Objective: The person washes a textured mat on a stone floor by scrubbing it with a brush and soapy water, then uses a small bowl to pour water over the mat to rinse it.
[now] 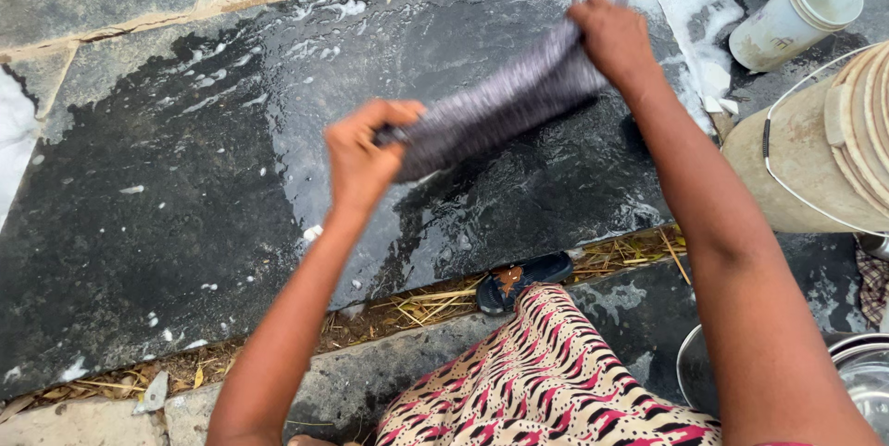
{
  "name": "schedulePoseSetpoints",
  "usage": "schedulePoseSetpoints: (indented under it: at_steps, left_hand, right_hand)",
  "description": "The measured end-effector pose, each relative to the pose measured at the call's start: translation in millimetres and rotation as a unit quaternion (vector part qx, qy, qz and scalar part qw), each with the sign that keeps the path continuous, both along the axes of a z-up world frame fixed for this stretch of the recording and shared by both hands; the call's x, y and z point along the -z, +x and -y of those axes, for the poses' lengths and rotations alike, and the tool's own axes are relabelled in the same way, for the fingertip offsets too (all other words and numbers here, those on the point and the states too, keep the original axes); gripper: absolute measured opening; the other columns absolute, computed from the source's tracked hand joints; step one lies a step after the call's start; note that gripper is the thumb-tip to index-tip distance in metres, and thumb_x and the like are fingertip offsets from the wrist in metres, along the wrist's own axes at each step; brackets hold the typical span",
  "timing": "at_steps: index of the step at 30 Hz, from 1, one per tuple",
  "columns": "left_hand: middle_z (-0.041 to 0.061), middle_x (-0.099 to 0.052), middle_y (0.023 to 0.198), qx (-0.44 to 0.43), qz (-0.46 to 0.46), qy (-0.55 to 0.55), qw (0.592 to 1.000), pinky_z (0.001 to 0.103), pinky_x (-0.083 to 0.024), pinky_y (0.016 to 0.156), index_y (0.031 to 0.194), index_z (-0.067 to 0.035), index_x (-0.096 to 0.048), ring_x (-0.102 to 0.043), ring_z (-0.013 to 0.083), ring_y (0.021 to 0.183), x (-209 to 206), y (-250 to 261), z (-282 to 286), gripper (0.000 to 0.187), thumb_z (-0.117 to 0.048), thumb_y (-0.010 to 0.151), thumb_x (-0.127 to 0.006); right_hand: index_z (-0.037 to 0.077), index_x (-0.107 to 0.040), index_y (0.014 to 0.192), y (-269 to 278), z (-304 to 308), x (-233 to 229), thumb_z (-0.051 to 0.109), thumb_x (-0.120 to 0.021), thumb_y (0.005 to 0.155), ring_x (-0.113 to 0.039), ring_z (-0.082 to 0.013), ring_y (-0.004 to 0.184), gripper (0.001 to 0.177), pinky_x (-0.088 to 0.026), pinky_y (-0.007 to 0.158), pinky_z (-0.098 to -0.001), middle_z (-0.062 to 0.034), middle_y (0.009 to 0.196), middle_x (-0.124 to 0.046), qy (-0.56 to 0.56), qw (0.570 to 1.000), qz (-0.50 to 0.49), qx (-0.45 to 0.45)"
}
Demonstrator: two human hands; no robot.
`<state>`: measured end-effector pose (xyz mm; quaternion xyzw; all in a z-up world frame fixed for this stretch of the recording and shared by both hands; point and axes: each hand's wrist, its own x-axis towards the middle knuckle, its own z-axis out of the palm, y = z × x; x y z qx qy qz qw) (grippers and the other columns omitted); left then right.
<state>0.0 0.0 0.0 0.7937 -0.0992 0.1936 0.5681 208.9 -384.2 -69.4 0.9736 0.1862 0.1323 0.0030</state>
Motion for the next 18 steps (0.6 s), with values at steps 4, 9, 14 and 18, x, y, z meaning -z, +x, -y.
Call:
schedulePoseSetpoints:
  at_steps: [4,9,14,18]
  left_hand:
    - [0.014,-0.079,0.107,-0.007,0.045,-0.05,0.998,0.035,-0.06,0.103,0.095,-0.001,-0.072,-0.077,0.0241,0.11,-24.0,23.4,-25.5,0.033,0.02,0.076,-0.055]
    - [0.014,-0.079,0.109,-0.052,0.079,-0.014,0.995,0.034,-0.059,0.097,0.094,0.003,-0.07,-0.076,0.0237,0.109,-12.7,33.2,-54.0,0.031,0.023,0.077,-0.055]
    - [0.008,-0.078,0.1,0.012,0.019,0.172,0.985,0.034,-0.057,0.083,0.093,-0.009,-0.076,-0.074,0.0238,0.093,61.3,16.4,-80.5,0.035,0.018,0.074,-0.067]
    - [0.003,-0.079,0.095,0.054,-0.227,0.289,0.928,0.036,-0.057,0.075,0.092,-0.023,-0.08,-0.075,0.0233,0.085,132.4,-14.2,-64.0,0.041,0.009,0.07,-0.067]
  right_hand:
    - [0.012,-0.072,0.116,-3.0,-25.6,-42.1,-0.003,-0.068,0.092,-0.068,-0.0394,0.094,0.029,-0.054,0.078,-0.0499,-0.0124,0.112,-0.067,0.085,0.987,0.121,-0.058]
    - [0.009,-0.069,0.119,-6.7,-47.7,-18.6,-0.001,-0.064,0.092,-0.067,-0.0399,0.099,0.029,-0.056,0.081,-0.0489,-0.0175,0.126,-0.066,0.166,0.967,0.158,-0.109]
    - [0.016,-0.062,0.117,-45.7,-34.7,61.0,0.005,-0.06,0.093,-0.07,-0.0361,0.098,0.027,-0.059,0.075,-0.0448,-0.0142,0.123,-0.064,-0.018,0.988,-0.005,-0.156]
    - [0.018,-0.061,0.113,-85.9,-30.0,100.8,0.009,-0.06,0.087,-0.072,-0.031,0.085,0.028,-0.061,0.065,-0.0398,-0.0132,0.123,-0.062,-0.166,0.961,-0.069,-0.211]
